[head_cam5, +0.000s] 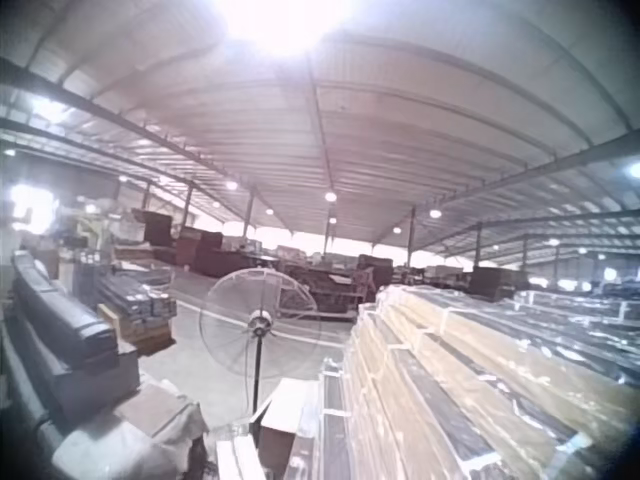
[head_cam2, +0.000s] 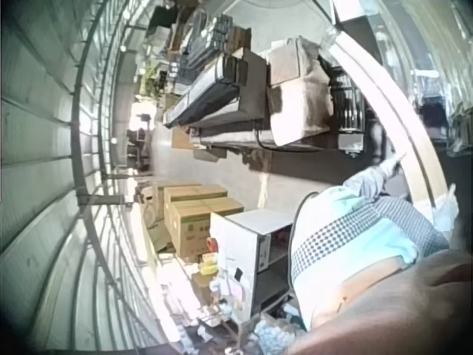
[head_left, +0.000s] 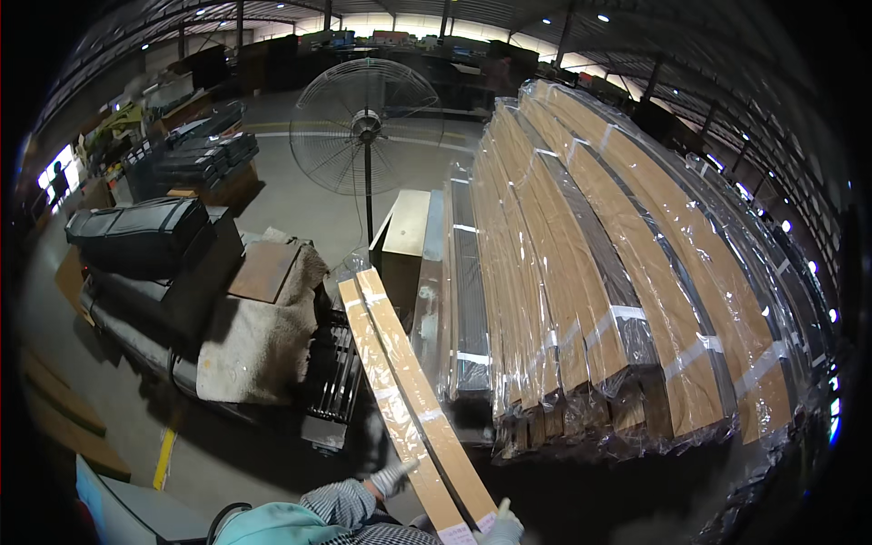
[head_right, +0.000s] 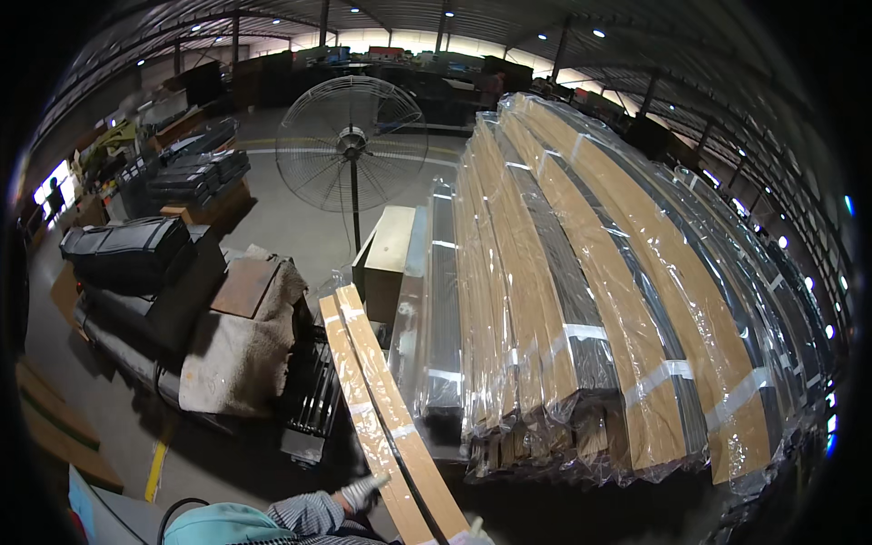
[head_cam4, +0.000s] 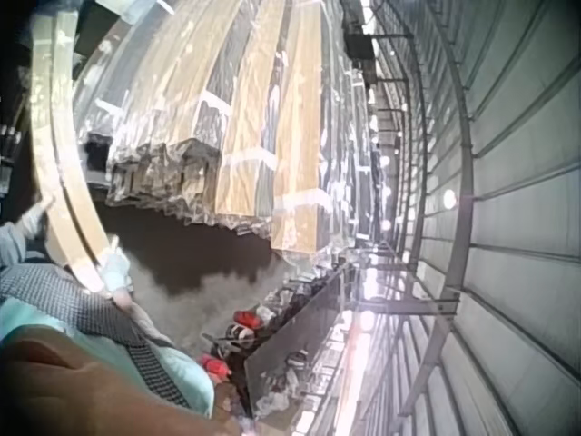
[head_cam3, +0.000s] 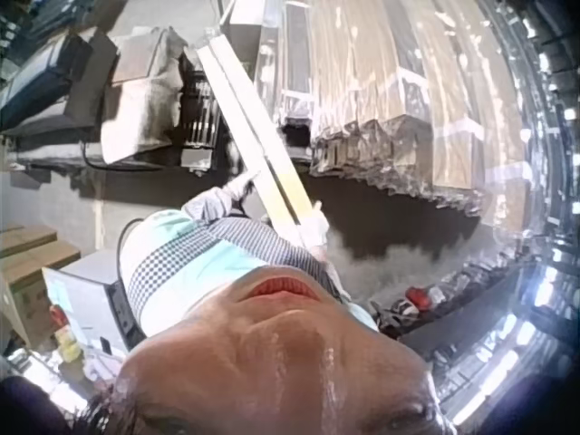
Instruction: The recorder puts on work gloves and then stacks long wooden planks from a large pile onto a production line or work surface.
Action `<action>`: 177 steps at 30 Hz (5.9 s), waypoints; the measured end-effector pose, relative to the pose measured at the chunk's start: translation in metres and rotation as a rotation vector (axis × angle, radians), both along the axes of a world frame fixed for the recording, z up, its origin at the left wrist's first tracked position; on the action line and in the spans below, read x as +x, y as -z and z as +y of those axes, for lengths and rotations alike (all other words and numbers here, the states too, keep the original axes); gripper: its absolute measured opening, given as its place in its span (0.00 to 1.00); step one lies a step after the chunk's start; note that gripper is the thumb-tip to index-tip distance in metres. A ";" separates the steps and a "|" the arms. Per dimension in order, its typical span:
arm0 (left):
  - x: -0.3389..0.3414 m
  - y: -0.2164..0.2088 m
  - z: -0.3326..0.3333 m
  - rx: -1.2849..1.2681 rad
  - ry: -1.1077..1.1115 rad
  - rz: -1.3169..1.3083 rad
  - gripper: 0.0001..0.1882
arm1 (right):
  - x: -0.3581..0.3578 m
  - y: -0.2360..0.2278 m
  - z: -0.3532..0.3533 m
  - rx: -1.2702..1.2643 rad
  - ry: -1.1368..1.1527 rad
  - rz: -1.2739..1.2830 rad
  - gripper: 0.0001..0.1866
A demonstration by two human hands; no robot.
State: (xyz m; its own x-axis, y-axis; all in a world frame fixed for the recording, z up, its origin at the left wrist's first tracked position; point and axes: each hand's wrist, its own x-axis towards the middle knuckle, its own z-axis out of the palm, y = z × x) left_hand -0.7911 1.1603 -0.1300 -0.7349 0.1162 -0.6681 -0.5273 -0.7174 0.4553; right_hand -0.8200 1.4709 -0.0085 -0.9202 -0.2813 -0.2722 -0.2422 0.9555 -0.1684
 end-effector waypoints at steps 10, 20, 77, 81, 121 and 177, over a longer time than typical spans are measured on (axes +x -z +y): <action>0.006 0.035 -0.003 -0.168 -0.107 0.016 0.30 | -0.039 0.052 -0.067 -0.013 -0.171 -0.182 0.56; 0.073 -0.026 -0.022 0.175 -0.384 -0.230 0.36 | -0.067 -0.031 -0.118 0.080 -0.591 -0.094 0.53; -0.210 -0.062 -0.165 -0.170 -0.112 0.107 0.29 | -0.168 -0.042 -0.277 -0.457 -0.128 0.247 0.47; -0.201 -0.033 -0.172 -0.148 -0.221 0.037 0.38 | -0.224 -0.010 -0.259 -0.416 0.029 0.225 0.50; -0.126 -0.015 -0.124 0.339 -0.162 0.451 0.48 | -0.176 0.037 -0.268 -0.577 -0.017 0.336 0.33; 0.035 -0.095 -0.075 0.333 -0.793 -0.067 0.43 | -0.096 -0.089 -0.220 0.052 -0.749 -0.004 0.57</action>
State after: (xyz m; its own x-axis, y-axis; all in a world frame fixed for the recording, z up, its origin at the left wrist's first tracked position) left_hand -0.7562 1.0850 -0.0346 -0.6422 -0.2173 -0.7351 0.1678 -0.9756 0.1417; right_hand -0.9158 1.2513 0.0810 -0.4864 -0.8189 -0.3047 -0.8306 0.5416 -0.1297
